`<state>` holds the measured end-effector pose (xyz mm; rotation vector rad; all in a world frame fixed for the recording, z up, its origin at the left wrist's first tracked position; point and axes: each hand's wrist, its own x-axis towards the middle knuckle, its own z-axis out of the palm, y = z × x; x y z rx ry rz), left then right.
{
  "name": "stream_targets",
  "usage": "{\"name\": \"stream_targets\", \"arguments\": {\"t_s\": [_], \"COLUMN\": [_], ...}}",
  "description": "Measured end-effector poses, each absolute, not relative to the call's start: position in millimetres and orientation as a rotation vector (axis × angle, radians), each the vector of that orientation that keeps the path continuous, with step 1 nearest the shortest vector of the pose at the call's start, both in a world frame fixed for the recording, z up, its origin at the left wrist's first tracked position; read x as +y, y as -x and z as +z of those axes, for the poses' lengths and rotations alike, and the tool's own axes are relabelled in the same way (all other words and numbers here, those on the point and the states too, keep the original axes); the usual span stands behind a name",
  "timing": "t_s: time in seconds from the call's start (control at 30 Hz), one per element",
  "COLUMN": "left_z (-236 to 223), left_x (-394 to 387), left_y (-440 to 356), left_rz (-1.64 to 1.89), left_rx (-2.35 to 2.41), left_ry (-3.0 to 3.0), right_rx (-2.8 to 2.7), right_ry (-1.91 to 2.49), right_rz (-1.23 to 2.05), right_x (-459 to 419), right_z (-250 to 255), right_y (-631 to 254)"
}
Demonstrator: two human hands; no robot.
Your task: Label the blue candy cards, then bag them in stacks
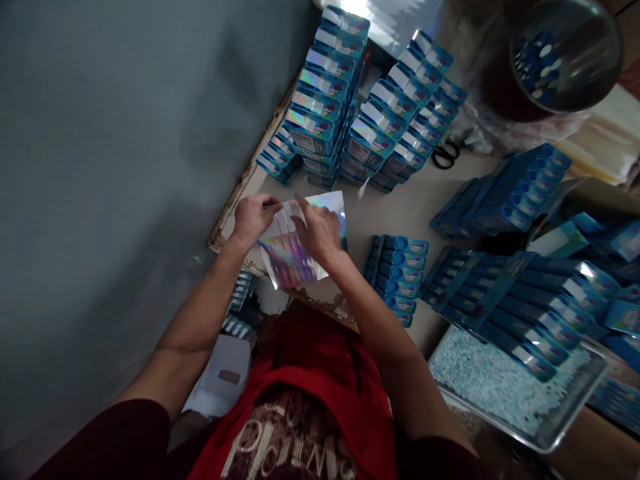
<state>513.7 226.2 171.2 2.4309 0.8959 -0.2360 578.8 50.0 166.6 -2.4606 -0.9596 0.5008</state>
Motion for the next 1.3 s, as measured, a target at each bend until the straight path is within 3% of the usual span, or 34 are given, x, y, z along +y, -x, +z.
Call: {"name": "stream_targets", "arguments": {"t_s": [0.23,0.5,0.77,0.87,1.03,1.17,1.3], "left_z": [180,183,161,159,158,159,170], "left_x": [215,207,226,200,124,81,50], "left_y": [-514,-514,-523,-511,-496,-505,-518], "left_rz": [-0.275,-0.262,0.079,0.184,-0.139,-0.25,-0.302], "left_rx": [0.985,0.92,0.934,0.885,0.616,0.645,0.64], "left_ry": [-2.44,-2.511,-2.439,-2.099,-1.211,-1.105,-1.162], "right_rx": [-1.193,-0.968,-0.122,0.068,0.205,0.263,0.289], "right_ry": [2.6,2.49,1.719,1.564,1.498,1.522,1.786], "right_rz": [0.672,0.787,0.989,0.94,0.923,0.846,0.565], "right_x": [65,45,-7,-36,-76,-107,-137], "right_z": [156,169,203,214,229,228,220], "right_y": [-575,-559,-557,-559,-567,-567,-564]}}
